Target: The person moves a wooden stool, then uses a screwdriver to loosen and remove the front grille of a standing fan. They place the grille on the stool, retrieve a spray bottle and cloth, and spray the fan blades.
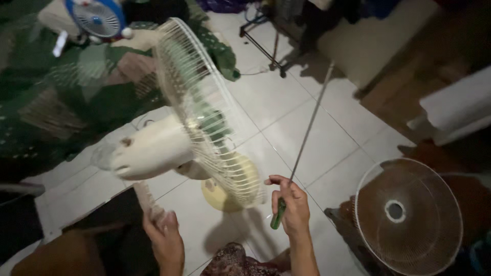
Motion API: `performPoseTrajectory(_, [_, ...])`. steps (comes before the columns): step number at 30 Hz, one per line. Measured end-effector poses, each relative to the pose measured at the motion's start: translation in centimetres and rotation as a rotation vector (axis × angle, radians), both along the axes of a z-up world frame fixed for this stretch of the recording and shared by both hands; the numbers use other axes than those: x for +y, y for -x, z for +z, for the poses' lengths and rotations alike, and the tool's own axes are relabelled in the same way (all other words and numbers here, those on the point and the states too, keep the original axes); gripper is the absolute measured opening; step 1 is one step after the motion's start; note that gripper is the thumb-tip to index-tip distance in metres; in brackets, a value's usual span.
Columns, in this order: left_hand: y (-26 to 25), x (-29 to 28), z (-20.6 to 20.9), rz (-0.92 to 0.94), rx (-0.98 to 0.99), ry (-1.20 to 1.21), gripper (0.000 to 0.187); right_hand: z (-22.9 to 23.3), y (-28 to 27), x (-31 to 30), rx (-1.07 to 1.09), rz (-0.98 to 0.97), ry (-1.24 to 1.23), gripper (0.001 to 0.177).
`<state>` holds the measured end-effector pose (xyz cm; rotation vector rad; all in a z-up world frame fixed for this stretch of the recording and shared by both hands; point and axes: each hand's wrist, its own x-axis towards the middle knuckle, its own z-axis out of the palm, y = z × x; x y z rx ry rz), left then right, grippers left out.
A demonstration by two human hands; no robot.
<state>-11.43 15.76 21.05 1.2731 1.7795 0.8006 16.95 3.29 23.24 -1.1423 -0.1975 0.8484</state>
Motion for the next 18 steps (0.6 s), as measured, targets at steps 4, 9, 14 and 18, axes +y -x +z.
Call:
performPoseTrajectory(4, [-1.5,5.8,8.6,-0.11,-0.243,-0.221,0.088,0.3,3.6,0.3,-0.073,-0.023,-0.02,0.045])
performPoseTrajectory(9, [-3.9,10.3,12.2,-0.157,-0.36,-0.164,0.09,-3.1,6.1,-1.7,-0.129,-0.085,-0.087,0.042])
performPoseTrajectory(14, [-3.8,14.5,11.4,-0.187,-0.302,-0.155,0.088,-4.7,8.9,-3.1,-0.15,0.002,-0.05,0.021])
performPoseTrajectory(18, [-3.2,18.0,9.4,-0.349,-0.319,-0.168,0.087,-2.6,12.4,-2.1,-0.157,0.089,0.157,0.025])
